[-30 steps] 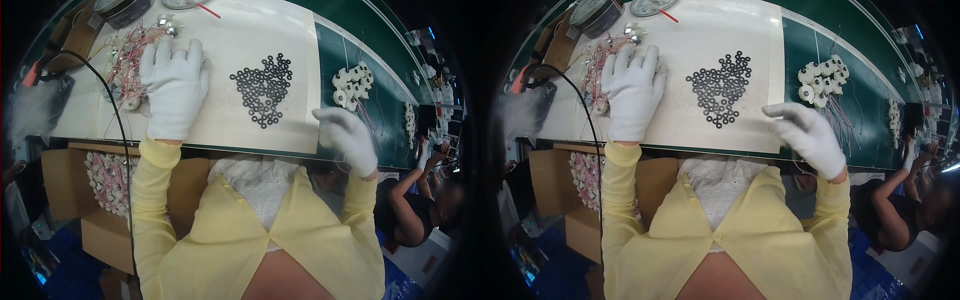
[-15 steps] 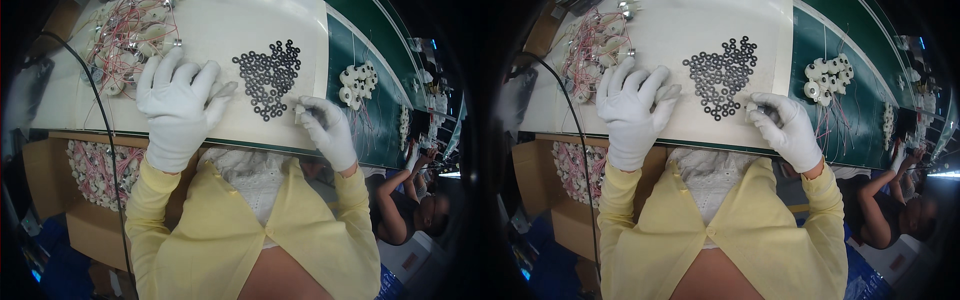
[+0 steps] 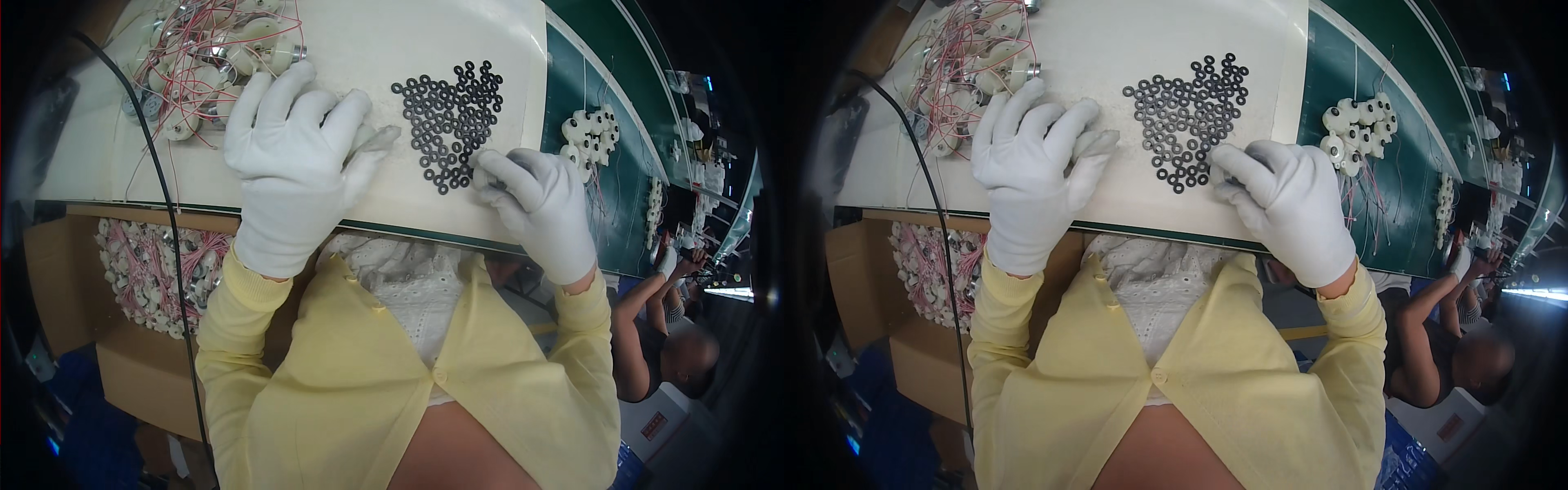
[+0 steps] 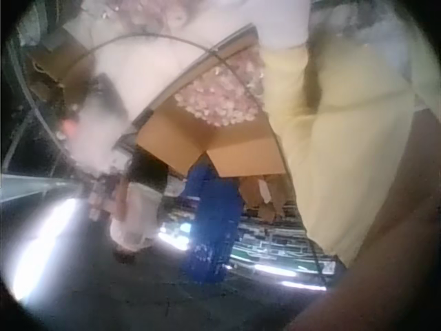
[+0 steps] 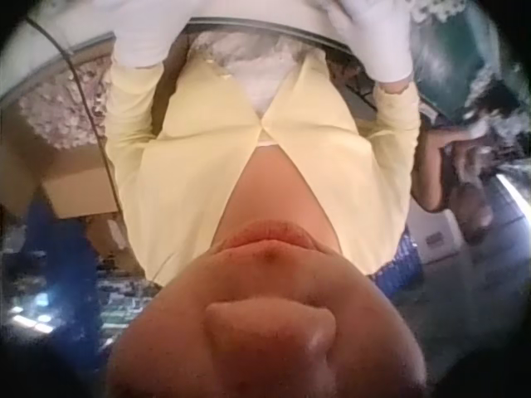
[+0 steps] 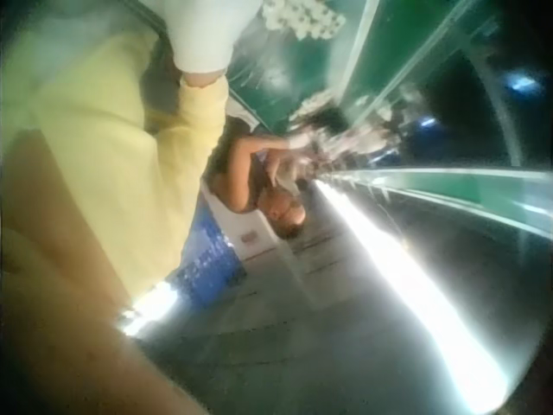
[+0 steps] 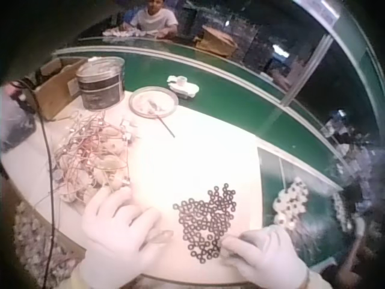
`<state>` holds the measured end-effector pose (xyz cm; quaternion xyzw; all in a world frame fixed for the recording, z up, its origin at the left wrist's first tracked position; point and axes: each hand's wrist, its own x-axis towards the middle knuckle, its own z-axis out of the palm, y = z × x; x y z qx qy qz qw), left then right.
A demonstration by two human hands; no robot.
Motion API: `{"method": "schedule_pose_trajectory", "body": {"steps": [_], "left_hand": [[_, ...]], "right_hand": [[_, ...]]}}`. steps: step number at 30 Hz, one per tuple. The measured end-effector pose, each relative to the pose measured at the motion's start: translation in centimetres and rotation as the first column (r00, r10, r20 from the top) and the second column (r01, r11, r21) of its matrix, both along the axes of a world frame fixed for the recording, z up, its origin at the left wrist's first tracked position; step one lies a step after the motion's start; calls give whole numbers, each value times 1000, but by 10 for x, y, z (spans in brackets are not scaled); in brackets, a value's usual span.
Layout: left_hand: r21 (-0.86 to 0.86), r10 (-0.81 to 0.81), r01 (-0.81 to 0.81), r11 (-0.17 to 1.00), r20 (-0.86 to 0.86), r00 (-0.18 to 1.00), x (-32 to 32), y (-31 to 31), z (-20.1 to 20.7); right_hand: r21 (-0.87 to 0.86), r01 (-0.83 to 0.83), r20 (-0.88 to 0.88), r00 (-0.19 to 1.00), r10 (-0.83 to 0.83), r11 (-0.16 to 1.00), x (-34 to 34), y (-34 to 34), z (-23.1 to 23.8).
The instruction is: The person assembles small white electronic components by inserting metal washers into them. They pick up a component, place a washer into a hole, and then set the finished unit aside on the table. The process is repeated continuously with components and washers arranged on the work surface.
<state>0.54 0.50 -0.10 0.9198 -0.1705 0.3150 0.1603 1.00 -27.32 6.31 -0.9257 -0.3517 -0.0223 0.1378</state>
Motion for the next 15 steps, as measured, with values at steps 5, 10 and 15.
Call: {"method": "schedule_pose_trajectory", "body": {"steps": [5, 10, 15], "left_hand": [[0, 3, -3, 1000, -3, 1000, 0, 0, 2], [3, -11, 11, 1000, -19, 1000, 0, 1, 1], [13, -18, 18, 1000, -27, 999, -1, 1, 1]], "right_hand": [[-256, -23, 133, 989, 59, 966, -5, 1, 11], [-454, -7, 132, 988, 75, 891, -21, -13, 23], [-496, 22, 145, 988, 58, 868, -26, -8, 21]]}}
